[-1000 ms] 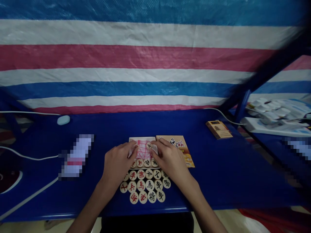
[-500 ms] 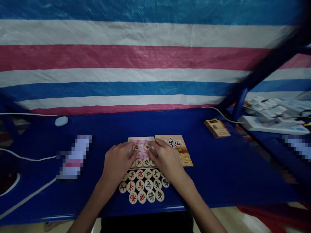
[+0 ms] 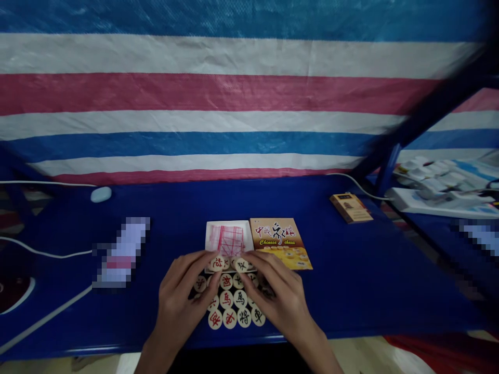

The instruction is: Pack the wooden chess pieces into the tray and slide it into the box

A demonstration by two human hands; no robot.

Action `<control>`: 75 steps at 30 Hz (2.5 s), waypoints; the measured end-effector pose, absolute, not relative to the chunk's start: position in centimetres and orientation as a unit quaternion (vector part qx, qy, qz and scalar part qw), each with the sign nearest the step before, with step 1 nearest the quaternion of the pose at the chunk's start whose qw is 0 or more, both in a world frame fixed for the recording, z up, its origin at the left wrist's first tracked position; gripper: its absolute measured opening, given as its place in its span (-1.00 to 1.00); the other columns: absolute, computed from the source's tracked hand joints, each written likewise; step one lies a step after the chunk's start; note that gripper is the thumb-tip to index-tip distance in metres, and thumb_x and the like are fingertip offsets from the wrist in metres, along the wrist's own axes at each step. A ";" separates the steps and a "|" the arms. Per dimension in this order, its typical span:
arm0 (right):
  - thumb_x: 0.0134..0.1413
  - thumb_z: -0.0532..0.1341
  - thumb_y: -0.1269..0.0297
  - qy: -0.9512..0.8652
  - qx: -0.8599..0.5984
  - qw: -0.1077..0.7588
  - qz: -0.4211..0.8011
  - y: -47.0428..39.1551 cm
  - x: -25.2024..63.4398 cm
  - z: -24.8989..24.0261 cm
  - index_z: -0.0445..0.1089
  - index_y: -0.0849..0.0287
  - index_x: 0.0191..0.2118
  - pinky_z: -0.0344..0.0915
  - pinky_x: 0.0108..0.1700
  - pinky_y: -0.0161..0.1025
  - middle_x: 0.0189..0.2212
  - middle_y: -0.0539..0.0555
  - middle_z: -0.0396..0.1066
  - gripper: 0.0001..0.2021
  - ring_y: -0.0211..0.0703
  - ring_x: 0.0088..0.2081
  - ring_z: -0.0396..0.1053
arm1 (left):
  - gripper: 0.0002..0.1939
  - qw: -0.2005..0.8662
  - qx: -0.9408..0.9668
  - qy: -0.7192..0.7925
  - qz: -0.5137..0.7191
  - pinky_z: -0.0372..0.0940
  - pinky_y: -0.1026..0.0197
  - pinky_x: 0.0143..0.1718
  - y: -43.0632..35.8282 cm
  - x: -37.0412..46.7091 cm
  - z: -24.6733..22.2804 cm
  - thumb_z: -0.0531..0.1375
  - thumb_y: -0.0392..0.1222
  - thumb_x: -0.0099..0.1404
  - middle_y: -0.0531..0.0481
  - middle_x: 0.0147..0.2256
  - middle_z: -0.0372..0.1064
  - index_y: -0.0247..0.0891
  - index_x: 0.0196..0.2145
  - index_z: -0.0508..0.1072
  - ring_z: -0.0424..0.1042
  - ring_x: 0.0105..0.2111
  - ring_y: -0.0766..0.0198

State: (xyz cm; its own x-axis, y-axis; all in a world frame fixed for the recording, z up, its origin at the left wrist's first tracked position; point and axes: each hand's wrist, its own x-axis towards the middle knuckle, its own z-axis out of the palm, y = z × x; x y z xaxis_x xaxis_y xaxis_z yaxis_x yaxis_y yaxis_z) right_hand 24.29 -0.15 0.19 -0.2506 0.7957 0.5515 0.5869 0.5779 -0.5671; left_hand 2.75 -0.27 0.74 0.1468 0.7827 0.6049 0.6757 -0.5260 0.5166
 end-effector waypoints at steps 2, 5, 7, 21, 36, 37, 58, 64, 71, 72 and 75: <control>0.19 0.30 0.47 -0.777 -0.434 0.440 0.119 -0.9 24.4 -0.1 0.35 0.09 0.18 0.45 0.01 -0.16 -0.03 0.11 0.50 -0.55 -0.12 0.01 0.46 | -0.61 0.076 0.748 0.477 0.455 0.42 0.17 -0.06 -1.1 2.5 0.3 0.30 -0.38 0.30 -0.05 -0.07 0.48 -0.18 0.06 0.49 0.50 -0.10 0.24; 0.16 0.32 0.49 -0.772 -0.423 0.461 0.116 -1.7 24.4 -0.4 0.38 0.13 0.14 0.47 -0.03 -0.17 -0.07 0.12 0.51 -0.58 -0.13 -0.04 0.48 | -0.59 0.112 0.759 0.444 0.463 0.45 0.21 -0.09 -2.0 2.2 -0.4 0.32 -0.41 0.28 -0.06 -0.08 0.50 -0.21 0.07 0.49 0.52 -0.11 0.26; 0.14 0.34 0.49 -0.767 -0.423 0.468 0.115 -2.2 24.3 -0.5 0.40 0.16 0.11 0.47 -0.07 -0.19 -0.09 0.12 0.52 -0.59 -0.14 -0.06 0.48 | -0.56 0.123 0.764 0.424 0.470 0.46 0.21 -0.09 -2.3 2.1 -0.6 0.33 -0.43 0.26 -0.06 -0.08 0.52 -0.23 0.09 0.49 0.52 -0.11 0.27; 0.14 0.38 0.42 -0.772 -0.407 0.466 0.143 -2.3 24.2 -0.6 0.41 0.13 0.05 0.47 -0.12 -0.21 -0.15 0.08 0.51 -0.64 -0.16 -0.11 0.49 | -0.64 0.138 0.775 0.406 0.464 0.47 0.19 -0.21 -1.7 1.9 -0.5 0.39 -0.32 0.23 -0.04 -0.16 0.52 -0.20 -0.01 0.51 0.51 -0.19 0.27; 0.17 0.35 0.38 -0.751 -0.512 0.410 0.080 -5.1 28.6 -1.4 0.44 0.12 0.02 0.47 -0.19 -0.21 -0.14 0.11 0.46 -0.70 -0.17 -0.20 0.47 | -0.70 0.047 0.729 0.541 0.416 0.46 0.19 -0.05 -5.6 -0.7 -0.8 0.26 -0.26 0.37 -0.03 -0.05 0.46 -0.13 0.05 0.51 0.50 -0.09 0.25; 0.18 0.34 0.38 -0.760 -0.510 0.396 0.072 -5.3 29.2 -1.5 0.44 0.12 0.04 0.47 -0.19 -0.21 -0.14 0.12 0.46 -0.69 -0.16 -0.18 0.47 | -0.70 0.044 0.735 0.544 0.404 0.46 0.18 -0.04 -6.0 -1.1 -0.9 0.25 -0.26 0.38 -0.03 -0.05 0.47 -0.12 0.05 0.51 0.51 -0.10 0.24; 0.21 0.31 0.38 -0.771 -0.513 0.372 0.062 -6.0 29.4 -2.7 0.44 0.08 0.10 0.50 -0.12 -0.12 -0.13 0.09 0.54 -0.66 -0.10 -0.15 0.53 | -0.57 0.120 0.709 0.573 0.395 0.49 0.13 -0.22 -6.8 -1.3 -2.2 0.24 -0.24 0.37 -0.04 -0.14 0.53 -0.11 0.18 0.41 0.51 -0.30 0.25; 0.19 0.33 0.36 -0.772 -0.509 0.376 0.066 -6.1 29.6 -2.8 0.43 0.11 0.09 0.49 -0.14 -0.13 -0.14 0.10 0.53 -0.65 -0.09 -0.14 0.51 | -0.56 0.112 0.716 0.569 0.388 0.48 0.11 -0.19 -6.9 -1.1 -2.6 0.27 -0.18 0.35 -0.02 -0.15 0.55 -0.10 0.17 0.41 0.52 -0.27 0.23; 0.20 0.31 0.45 -0.761 -0.492 0.419 0.058 -4.5 29.1 -1.1 0.46 0.11 0.02 0.43 -0.11 -0.15 -0.16 0.09 0.47 -0.72 -0.14 -0.13 0.44 | -0.76 0.106 0.658 0.615 0.421 0.39 0.20 -0.29 -6.0 -1.2 -0.2 0.23 -0.20 0.40 0.00 -0.14 0.47 -0.11 0.01 0.50 0.45 -0.34 0.32; 0.20 0.30 0.46 -0.763 -0.487 0.420 0.057 -3.8 28.8 -0.7 0.46 0.10 0.01 0.42 -0.09 -0.15 -0.17 0.08 0.47 -0.72 -0.14 -0.12 0.43 | -0.79 0.101 0.665 0.602 0.429 0.38 0.22 -0.31 -5.3 -1.2 0.3 0.24 -0.22 0.39 0.02 -0.16 0.46 -0.11 -0.02 0.52 0.44 -0.37 0.34; 0.24 0.27 0.45 -0.788 -0.475 0.388 0.057 -1.2 27.4 0.7 0.49 0.06 -0.01 0.39 -0.10 -0.14 -0.20 0.05 0.47 -0.76 -0.14 -0.14 0.40 | -0.80 0.107 0.715 0.544 0.426 0.36 0.26 -0.33 -2.4 -0.8 1.3 0.26 -0.26 0.37 0.05 -0.20 0.45 -0.10 -0.06 0.55 0.43 -0.37 0.37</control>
State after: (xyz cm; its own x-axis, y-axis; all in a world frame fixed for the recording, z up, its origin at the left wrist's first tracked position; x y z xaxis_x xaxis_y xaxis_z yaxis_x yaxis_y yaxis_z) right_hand 27.45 -1.17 0.66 -0.2482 0.7926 0.5569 0.7047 0.5422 -0.4577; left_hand -0.77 -2.45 1.28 0.0443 0.8694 0.4921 0.6869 -0.3841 0.6169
